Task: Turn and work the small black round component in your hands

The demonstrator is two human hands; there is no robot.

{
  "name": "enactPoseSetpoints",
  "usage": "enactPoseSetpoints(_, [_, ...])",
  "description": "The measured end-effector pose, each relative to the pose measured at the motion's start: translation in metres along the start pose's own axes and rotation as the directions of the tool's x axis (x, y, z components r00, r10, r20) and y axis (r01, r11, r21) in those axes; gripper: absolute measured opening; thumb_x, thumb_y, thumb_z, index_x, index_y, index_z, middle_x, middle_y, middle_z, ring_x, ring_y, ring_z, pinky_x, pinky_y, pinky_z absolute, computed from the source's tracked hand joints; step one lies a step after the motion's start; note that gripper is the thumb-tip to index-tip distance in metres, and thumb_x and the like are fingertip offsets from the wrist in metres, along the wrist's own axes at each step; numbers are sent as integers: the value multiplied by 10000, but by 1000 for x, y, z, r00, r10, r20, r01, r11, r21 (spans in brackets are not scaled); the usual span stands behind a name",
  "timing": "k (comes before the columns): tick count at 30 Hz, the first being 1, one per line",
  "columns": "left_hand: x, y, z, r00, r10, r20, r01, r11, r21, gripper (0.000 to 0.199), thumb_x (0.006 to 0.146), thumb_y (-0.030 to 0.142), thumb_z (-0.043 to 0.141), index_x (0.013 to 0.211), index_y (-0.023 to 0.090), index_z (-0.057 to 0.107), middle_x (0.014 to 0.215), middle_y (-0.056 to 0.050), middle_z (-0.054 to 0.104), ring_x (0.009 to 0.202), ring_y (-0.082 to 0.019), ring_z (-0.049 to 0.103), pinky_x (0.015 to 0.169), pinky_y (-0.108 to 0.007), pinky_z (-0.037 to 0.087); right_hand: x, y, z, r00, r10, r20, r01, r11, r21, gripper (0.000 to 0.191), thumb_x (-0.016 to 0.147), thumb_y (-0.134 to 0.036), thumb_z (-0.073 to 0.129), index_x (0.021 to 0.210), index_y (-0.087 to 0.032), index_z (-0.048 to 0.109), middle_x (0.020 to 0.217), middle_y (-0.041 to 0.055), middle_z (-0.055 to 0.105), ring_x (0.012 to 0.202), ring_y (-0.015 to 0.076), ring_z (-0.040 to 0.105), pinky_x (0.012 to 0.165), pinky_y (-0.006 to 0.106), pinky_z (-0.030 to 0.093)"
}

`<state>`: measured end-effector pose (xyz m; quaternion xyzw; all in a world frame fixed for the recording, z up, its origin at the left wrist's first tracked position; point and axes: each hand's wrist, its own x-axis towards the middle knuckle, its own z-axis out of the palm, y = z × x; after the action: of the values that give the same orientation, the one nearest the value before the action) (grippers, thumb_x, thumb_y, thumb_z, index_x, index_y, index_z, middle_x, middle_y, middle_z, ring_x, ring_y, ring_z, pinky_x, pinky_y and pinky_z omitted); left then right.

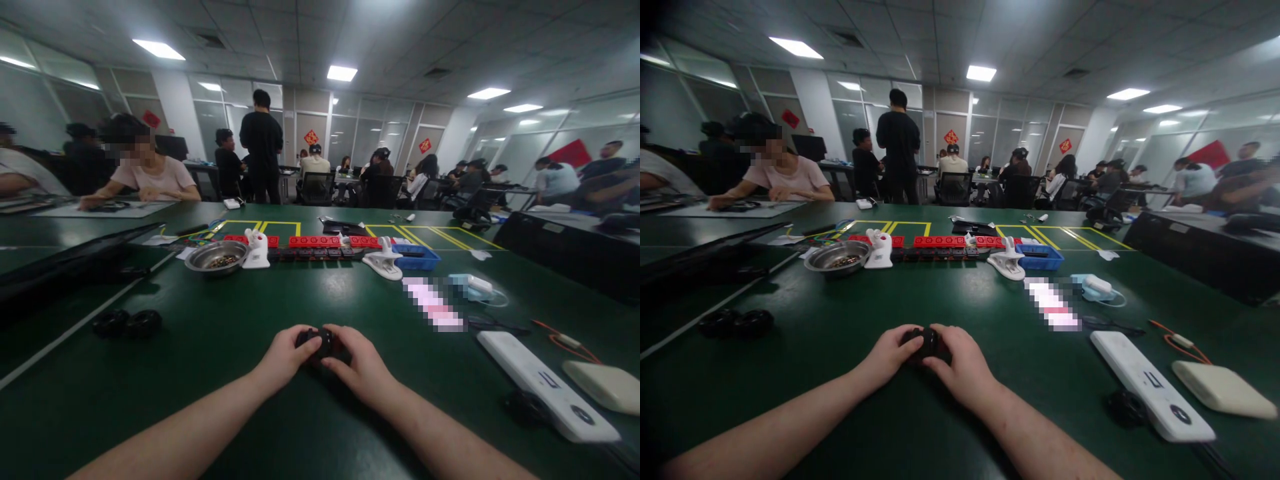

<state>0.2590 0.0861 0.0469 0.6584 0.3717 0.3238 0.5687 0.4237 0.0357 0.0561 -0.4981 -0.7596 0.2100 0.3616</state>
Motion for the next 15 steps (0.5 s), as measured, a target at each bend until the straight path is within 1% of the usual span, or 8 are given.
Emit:
enactPoseSetpoints(3, [-3, 2, 1, 1000, 16, -24, -15, 1000, 23, 387, 685, 438, 536, 902, 118, 527, 775, -45, 571, 636, -145, 534, 559, -246, 436, 0, 2, 1, 1000, 26, -13, -26, 1000, -6, 430, 721, -318, 577, 1112, -187, 453, 999, 58, 523, 902, 178, 479, 801, 308, 378])
enactPoseSetpoints(5, [-5, 3, 2, 996, 65, -52, -61, 994, 92, 380, 679, 425, 552, 926, 137, 532, 831, -54, 581, 720, -172, 549, 633, -274, 445, 1, 5, 3, 995, 82, -47, -82, 997, 13, 381, 773, -372, 496, 1095, -173, 452, 932, 55, 534, 843, 169, 489, 759, 299, 385])
enactPoseSetpoints(7, [-8, 4, 3, 990, 114, -82, -100, 983, 156, 362, 673, 393, 571, 941, 152, 536, 878, -58, 586, 802, -190, 548, 718, -300, 434, 2, 8, 4, 988, 138, -64, -137, 990, 25, 320, 831, -416, 368, 947, -156, 512, 799, 38, 537, 747, 153, 488, 681, 271, 385])
enactPoseSetpoints(8, [-9, 5, 3, 987, 129, -93, -111, 978, 175, 357, 671, 373, 579, 951, 158, 534, 902, -59, 587, 833, -195, 544, 748, -307, 426, 3, 10, 4, 986, 154, -61, -153, 988, 24, 357, 847, -435, 313, 838, -150, 529, 733, 29, 526, 705, 146, 480, 643, 258, 377])
enactPoseSetpoints(10, [-11, 7, 4, 985, 138, -106, -117, 976, 185, 361, 661, 337, 596, 972, 168, 526, 947, -58, 582, 867, -195, 539, 776, -311, 420, 5, 13, 5, 985, 165, -46, -165, 986, 10, 454, 856, -464, 247, 663, -145, 505, 644, 18, 498, 647, 137, 460, 592, 240, 352])
enactPoseSetpoints(12, [-13, 10, 6, 986, 130, -101, -108, 974, 199, 373, 649, 312, 609, 986, 177, 523, 976, -54, 577, 890, -195, 534, 786, -309, 421, 5, 14, 5, 986, 162, -27, -162, 987, -7, 485, 856, -471, 235, 593, -143, 477, 594, 11, 476, 608, 128, 444, 566, 231, 332])
enactPoseSetpoints(15, [-14, 13, 7, 992, 94, -85, -73, 972, 223, 381, 637, 295, 618, 990, 183, 526, 974, -48, 579, 885, -194, 539, 773, -307, 431, 5, 11, 6, 985, 173, -17, -173, 984, -41, 454, 853, -442, 284, 581, -139, 486, 589, 12, 478, 596, 123, 440, 557, 227, 322])
